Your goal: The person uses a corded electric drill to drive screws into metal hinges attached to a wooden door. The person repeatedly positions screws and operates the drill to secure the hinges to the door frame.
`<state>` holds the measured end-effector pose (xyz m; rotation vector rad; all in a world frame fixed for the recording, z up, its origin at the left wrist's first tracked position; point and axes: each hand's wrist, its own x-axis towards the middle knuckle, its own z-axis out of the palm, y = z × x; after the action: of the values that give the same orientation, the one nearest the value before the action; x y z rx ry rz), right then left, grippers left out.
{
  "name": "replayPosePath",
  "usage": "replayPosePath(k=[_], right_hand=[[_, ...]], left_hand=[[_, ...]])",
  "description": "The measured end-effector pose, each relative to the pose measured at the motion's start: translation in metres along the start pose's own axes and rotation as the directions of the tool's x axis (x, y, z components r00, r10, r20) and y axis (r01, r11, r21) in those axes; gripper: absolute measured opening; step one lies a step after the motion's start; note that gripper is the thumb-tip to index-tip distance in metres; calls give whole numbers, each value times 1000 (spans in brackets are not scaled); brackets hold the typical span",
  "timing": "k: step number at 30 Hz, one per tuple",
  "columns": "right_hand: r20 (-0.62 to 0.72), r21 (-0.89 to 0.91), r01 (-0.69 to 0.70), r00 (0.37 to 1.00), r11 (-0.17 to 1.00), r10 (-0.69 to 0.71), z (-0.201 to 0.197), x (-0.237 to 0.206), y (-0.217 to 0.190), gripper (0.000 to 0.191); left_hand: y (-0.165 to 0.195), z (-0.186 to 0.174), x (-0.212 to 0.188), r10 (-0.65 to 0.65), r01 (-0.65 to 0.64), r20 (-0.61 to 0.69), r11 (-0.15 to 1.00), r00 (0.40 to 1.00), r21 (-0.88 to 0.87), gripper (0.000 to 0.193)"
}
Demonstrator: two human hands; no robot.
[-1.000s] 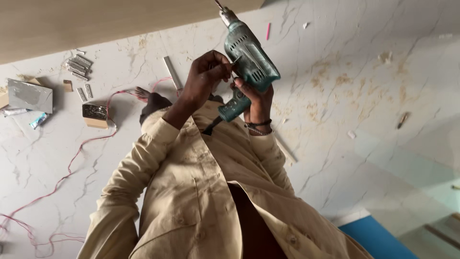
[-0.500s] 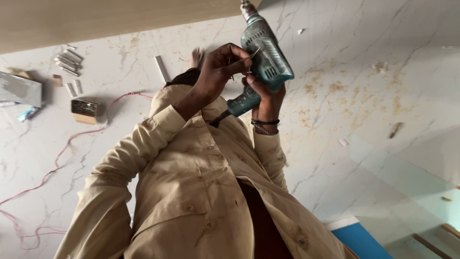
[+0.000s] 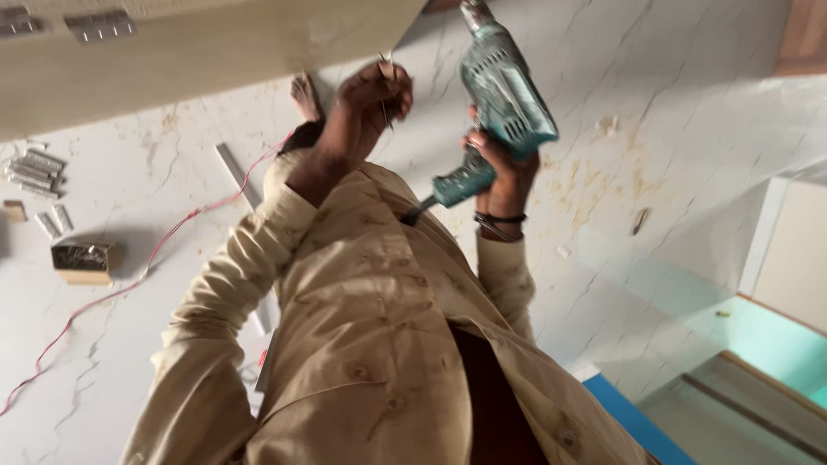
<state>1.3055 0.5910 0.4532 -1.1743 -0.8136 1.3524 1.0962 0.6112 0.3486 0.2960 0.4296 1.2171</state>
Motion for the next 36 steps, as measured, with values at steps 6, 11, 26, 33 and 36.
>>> replayPosePath(k=[6,11,26,33,36], right_hand=[[35,-97,-40,998,994,43,6,64,-23,56],[102,-56,-103,989,993,108,9,118,-30,56],[426,-154,-213,867,965,259,-21,250,-62,61],[556,-152,-310,758,939,341,-42,275,-50,58],[588,-196,-308,723,931,363,-49,282,-47,57]], left_hand=[[9,-10,57,-73,74,-70,997,995,14,24],[21,8,89,1,-1,-2,979,1000,205,31],[-25,77,147,254,-230,73,942,964,-244,37],[-66,106,161,196,-195,-177,980,964,24,36],[-76,111,161,248,-258,-194,966,949,-27,45]])
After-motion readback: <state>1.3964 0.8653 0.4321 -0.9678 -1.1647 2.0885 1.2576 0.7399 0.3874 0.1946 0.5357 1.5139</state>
